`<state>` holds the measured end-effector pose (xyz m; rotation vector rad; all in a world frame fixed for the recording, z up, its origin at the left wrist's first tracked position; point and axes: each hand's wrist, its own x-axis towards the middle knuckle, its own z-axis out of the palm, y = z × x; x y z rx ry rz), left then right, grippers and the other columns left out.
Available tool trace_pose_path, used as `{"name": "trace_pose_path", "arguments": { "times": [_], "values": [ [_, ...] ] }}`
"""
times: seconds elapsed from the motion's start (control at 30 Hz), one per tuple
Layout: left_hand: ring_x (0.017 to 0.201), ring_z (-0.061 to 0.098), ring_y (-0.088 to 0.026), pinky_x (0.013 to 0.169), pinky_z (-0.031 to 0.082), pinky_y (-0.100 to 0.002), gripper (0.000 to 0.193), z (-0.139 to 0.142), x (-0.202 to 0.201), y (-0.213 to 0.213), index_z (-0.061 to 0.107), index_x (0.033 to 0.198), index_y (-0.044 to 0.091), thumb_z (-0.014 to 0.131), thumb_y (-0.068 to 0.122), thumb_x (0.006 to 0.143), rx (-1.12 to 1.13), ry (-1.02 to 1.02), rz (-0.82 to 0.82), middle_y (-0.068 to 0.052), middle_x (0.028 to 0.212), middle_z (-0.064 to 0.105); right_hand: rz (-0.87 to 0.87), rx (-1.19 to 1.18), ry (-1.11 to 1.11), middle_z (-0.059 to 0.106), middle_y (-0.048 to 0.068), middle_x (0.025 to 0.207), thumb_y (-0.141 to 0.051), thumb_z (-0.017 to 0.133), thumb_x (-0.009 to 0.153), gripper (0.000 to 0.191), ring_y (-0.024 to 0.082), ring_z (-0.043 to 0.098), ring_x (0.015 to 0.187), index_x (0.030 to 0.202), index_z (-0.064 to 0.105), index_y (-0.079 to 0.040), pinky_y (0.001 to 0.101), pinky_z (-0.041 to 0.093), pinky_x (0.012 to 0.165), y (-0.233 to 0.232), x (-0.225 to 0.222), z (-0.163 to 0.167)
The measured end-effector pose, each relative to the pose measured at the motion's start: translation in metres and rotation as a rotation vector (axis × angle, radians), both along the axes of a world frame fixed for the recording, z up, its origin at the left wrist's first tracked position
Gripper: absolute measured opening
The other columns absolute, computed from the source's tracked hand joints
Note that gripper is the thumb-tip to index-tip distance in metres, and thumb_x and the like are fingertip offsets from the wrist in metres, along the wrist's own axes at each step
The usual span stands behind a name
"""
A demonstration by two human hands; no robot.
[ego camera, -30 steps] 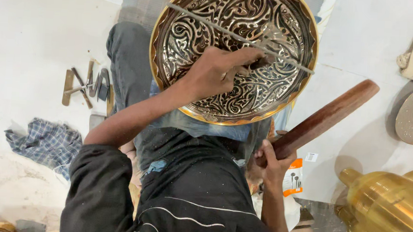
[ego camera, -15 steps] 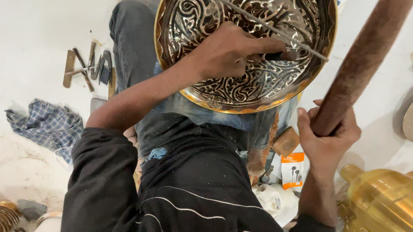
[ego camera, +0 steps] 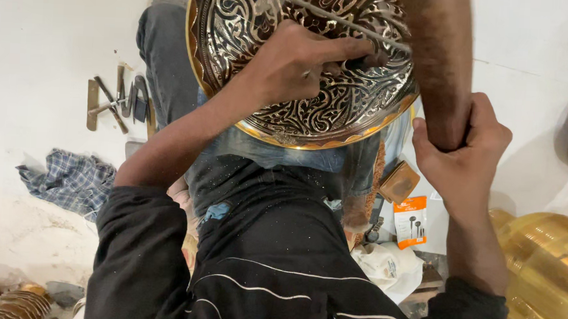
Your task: The person sits on the floor with an ornate brass plate on their lap and decorates its surface by hand. They hold a small punch against the embossed pattern and strike it with a wooden mallet, repositioning the punch repeatedly to work the design across the plate.
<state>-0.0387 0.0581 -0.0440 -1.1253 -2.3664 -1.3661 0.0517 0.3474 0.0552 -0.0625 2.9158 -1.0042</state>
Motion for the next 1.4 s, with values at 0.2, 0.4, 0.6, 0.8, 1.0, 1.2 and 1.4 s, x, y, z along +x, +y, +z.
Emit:
{"name": "trace_pose_path", "arguments": {
  "times": [0.2, 0.4, 0.6, 0.8, 1.0, 1.2, 1.4],
  "values": [
    [0.085, 0.078, -0.023, 0.067, 0.06, -0.035, 0.072, -0.003, 0.003, -0.003, 0.065, 0.141, 0.012, 0.072, -0.009, 0.073, 0.047, -0.053, -0.06, -0.011, 0.101, 0.077, 0.041, -0.038, 0.079, 0.06, 0.016, 0.08, -0.007, 0.079, 0.09, 0.028, 0.032, 0.055, 0.066, 0.103, 0.055, 0.0, 0.0348, 0.045, 0.064, -0.005, -0.005, -0.004],
    [0.082, 0.076, -0.026, 0.068, 0.059, -0.038, 0.069, -0.002, 0.005, -0.004, 0.066, 0.137, 0.012, 0.071, -0.011, 0.072, 0.007, -0.079, -0.029, -0.012, 0.095, 0.076, 0.164, 0.193, 0.058, 0.064, 0.015, 0.081, -0.004, 0.075, 0.088, 0.024, 0.03, 0.064, 0.069, 0.105, 0.057, -0.001, 0.0347, 0.049, 0.066, 0.003, -0.003, -0.004],
    [0.081, 0.075, -0.027, 0.068, 0.059, -0.039, 0.068, 0.0, 0.005, -0.003, 0.068, 0.136, 0.009, 0.067, -0.013, 0.071, 0.01, -0.048, -0.054, -0.012, 0.094, 0.075, 0.124, 0.111, 0.083, 0.066, 0.013, 0.084, -0.005, 0.078, 0.091, 0.025, 0.029, 0.063, 0.07, 0.106, 0.058, -0.002, 0.0335, 0.048, 0.065, -0.008, -0.003, -0.003],
    [0.081, 0.075, -0.026, 0.07, 0.059, -0.038, 0.068, 0.005, 0.005, -0.002, 0.069, 0.132, 0.01, 0.06, -0.016, 0.071, -0.006, -0.059, -0.053, -0.01, 0.095, 0.076, 0.123, 0.104, 0.122, 0.064, 0.014, 0.08, -0.002, 0.079, 0.084, 0.03, 0.028, 0.063, 0.065, 0.104, 0.056, 0.001, 0.0342, 0.046, 0.063, -0.021, -0.002, 0.001],
    [0.079, 0.074, -0.027, 0.068, 0.059, -0.039, 0.066, 0.008, 0.003, -0.003, 0.07, 0.133, 0.011, 0.067, -0.011, 0.071, 0.004, -0.078, -0.079, -0.01, 0.097, 0.077, 0.064, -0.031, 0.012, 0.059, 0.01, 0.076, -0.004, 0.075, 0.092, 0.024, 0.012, 0.055, 0.066, 0.104, 0.054, 0.001, 0.0266, 0.047, 0.065, -0.012, 0.005, -0.007],
    [0.083, 0.076, -0.024, 0.067, 0.059, -0.036, 0.07, -0.002, 0.003, -0.006, 0.067, 0.136, 0.01, 0.071, -0.01, 0.069, 0.04, -0.058, -0.082, -0.011, 0.098, 0.076, 0.005, -0.121, 0.055, 0.059, 0.01, 0.078, -0.006, 0.077, 0.1, 0.025, 0.009, 0.05, 0.069, 0.105, 0.054, 0.002, 0.0254, 0.047, 0.066, -0.013, 0.007, -0.017],
    [0.074, 0.073, -0.028, 0.06, 0.056, -0.039, 0.079, -0.007, -0.001, -0.005, 0.067, 0.139, 0.017, 0.073, -0.007, 0.064, 0.005, -0.026, -0.065, -0.011, 0.092, 0.077, -0.005, -0.081, 0.054, 0.059, 0.01, 0.077, -0.006, 0.08, 0.098, 0.028, 0.009, 0.05, 0.071, 0.102, 0.053, 0.001, 0.0261, 0.048, 0.068, -0.004, 0.013, -0.023]
  ]
}}
